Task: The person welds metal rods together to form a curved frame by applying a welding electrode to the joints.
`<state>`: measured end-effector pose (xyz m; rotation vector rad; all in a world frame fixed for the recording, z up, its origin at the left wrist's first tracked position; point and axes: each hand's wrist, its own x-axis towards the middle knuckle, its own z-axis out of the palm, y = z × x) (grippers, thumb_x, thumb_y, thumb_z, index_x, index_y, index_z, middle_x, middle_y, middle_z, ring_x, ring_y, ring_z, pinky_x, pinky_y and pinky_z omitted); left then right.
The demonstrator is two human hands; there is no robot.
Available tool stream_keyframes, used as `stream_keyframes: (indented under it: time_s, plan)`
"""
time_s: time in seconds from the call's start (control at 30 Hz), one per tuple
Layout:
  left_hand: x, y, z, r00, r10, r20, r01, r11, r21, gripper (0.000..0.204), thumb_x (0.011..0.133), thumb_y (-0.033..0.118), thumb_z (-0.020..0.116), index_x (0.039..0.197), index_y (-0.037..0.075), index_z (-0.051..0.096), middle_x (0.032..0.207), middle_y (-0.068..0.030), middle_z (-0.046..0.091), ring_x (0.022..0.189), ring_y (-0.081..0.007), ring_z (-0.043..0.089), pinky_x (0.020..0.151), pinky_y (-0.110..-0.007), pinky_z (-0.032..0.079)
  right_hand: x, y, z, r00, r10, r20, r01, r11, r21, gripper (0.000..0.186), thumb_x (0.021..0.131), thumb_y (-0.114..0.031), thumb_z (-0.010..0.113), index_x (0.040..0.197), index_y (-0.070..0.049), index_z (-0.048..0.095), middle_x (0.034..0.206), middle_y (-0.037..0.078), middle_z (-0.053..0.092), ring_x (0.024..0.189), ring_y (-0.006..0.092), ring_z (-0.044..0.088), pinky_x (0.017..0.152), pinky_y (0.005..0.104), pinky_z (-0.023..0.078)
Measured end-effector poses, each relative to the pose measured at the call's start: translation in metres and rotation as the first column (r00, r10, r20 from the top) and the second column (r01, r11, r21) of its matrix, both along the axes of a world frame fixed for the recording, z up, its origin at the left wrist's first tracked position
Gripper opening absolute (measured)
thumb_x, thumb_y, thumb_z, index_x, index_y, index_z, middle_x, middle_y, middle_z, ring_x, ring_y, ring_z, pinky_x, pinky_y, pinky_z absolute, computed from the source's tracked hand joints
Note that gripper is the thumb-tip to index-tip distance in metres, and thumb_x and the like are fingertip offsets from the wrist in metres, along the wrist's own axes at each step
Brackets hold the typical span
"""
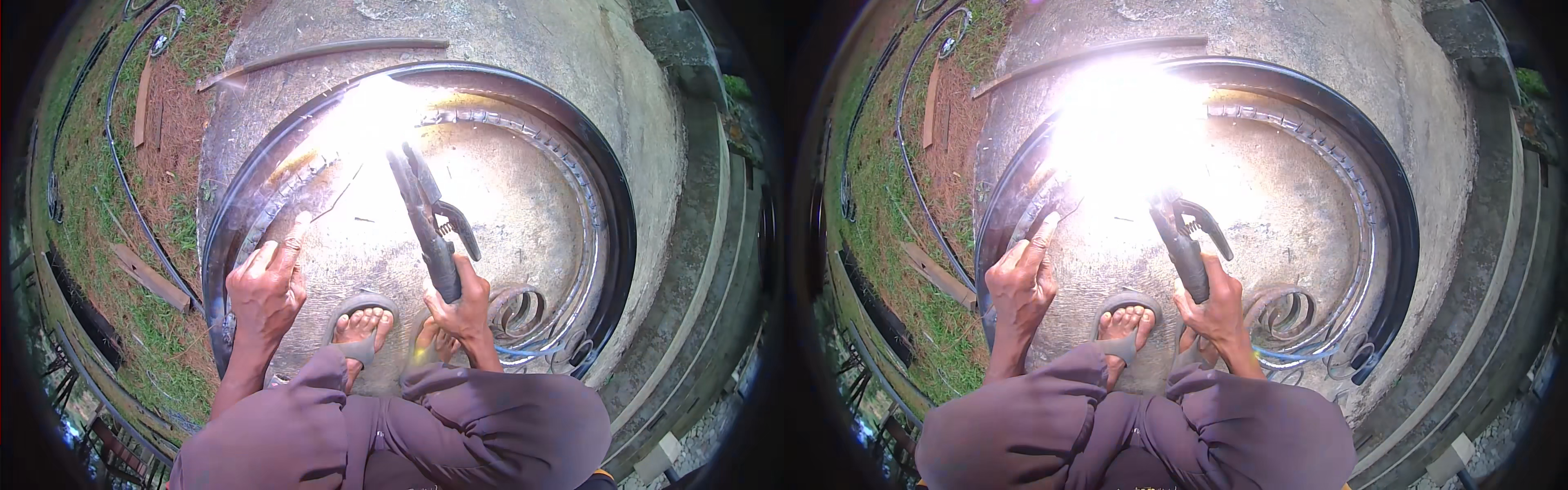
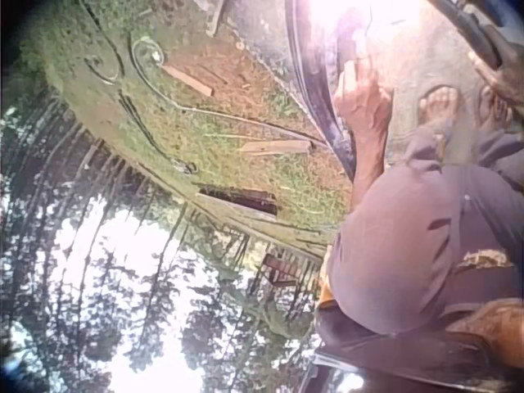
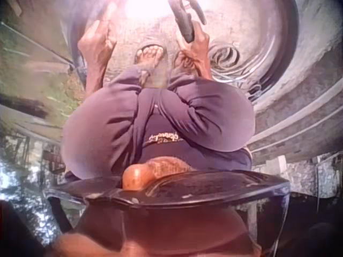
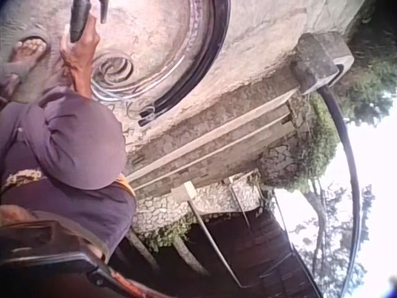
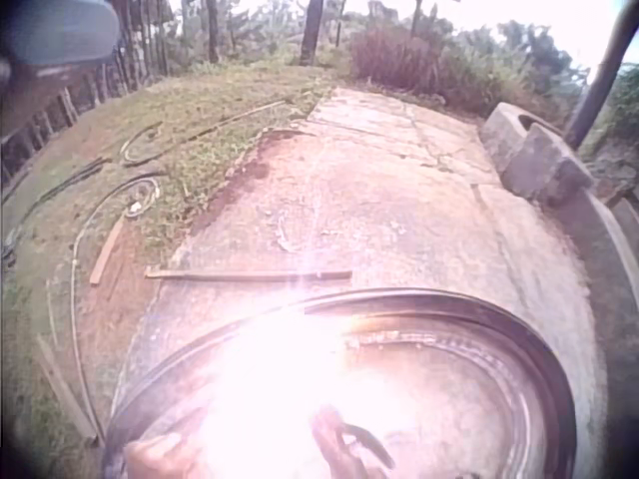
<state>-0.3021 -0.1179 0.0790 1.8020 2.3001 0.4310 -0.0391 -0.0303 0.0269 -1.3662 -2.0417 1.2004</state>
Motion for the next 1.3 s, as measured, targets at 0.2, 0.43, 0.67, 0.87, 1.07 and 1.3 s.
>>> stream_keyframes:
  time_s: [0.2,0.43,0.67,0.87,1.07,1.3]
  plan:
    - [-0.012,-0.023,-0.016,0.998,-0.034,-0.062,0.037,0.998,0.052,0.058,0.082,0.0,0.06,0.139,0.009,0.058,0.077,-0.0156,0.061,0.06,-0.0326,0.06,0.051,-0.04,0.048,-0.001,-0.002,0.0,0.999,-0.021,0.026,0.022,0.999,-0.042,0.039,0.074,-0.011,0.075,0.108,0.0,0.06,0.067,0.011,0.061,0.054,0.0195,0.061,0.054,0.0327,0.049]
    - [-0.012,-0.019,-0.017,0.999,-0.034,-0.042,0.036,0.998,0.049,0.059,0.083,0.001,0.059,0.142,0.009,0.056,0.079,-0.0166,0.062,0.062,-0.0333,0.06,0.053,-0.041,0.049,-0.005,-0.002,0.003,0.998,0.017,0.052,-0.014,0.998,-0.068,0.043,0.074,-0.01,0.075,0.113,0.002,0.06,0.07,0.014,0.065,0.06,0.0233,0.068,0.058,0.034,0.052]
    - [-0.011,-0.017,-0.02,1.0,-0.028,-0.005,0.029,0.997,0.076,0.058,0.083,0.001,0.059,0.141,0.007,0.055,0.083,-0.0173,0.064,0.063,-0.034,0.061,0.055,-0.041,0.05,-0.005,-0.002,0.001,0.998,0.032,0.063,-0.03,0.999,-0.023,0.046,0.074,-0.011,0.075,0.115,0.004,0.059,0.071,0.016,0.066,0.061,0.0252,0.069,0.059,0.0343,0.053]
    - [-0.007,-0.015,-0.017,1.0,-0.011,0.01,0.011,1.0,0.023,0.057,0.083,0.001,0.058,0.14,0.006,0.056,0.082,-0.0163,0.063,0.063,-0.0334,0.061,0.054,-0.041,0.05,-0.007,-0.001,-0.001,0.999,0.033,0.033,-0.032,0.999,-0.043,0.045,0.074,-0.01,0.075,0.114,0.005,0.059,0.07,0.016,0.065,0.061,0.0251,0.069,0.059,0.0347,0.053]
    - [0.003,-0.009,-0.012,0.992,0.124,0.018,-0.124,0.992,0.023,0.049,0.088,0.005,0.061,0.134,0.021,0.062,0.073,-0.0102,0.061,0.059,-0.0294,0.06,0.052,-0.039,0.047,-0.005,0.001,-0.001,0.998,0.065,0.011,-0.065,0.998,-0.005,0.045,0.074,-0.009,0.075,0.114,0.005,0.059,0.073,0.018,0.065,0.062,0.0261,0.07,0.059,0.0353,0.053]
    - [0.0,-0.011,-0.016,0.996,0.091,-0.013,-0.09,0.995,0.041,0.056,0.084,0.003,0.064,0.135,0.026,0.063,0.066,-0.0061,0.054,0.055,-0.0251,0.057,0.051,-0.038,0.046,-0.004,0.001,-0.001,0.998,0.059,0.035,-0.056,0.996,-0.068,0.046,0.075,-0.009,0.074,0.115,0.004,0.058,0.075,0.019,0.067,0.065,0.0298,0.071,0.06,0.0369,0.053]
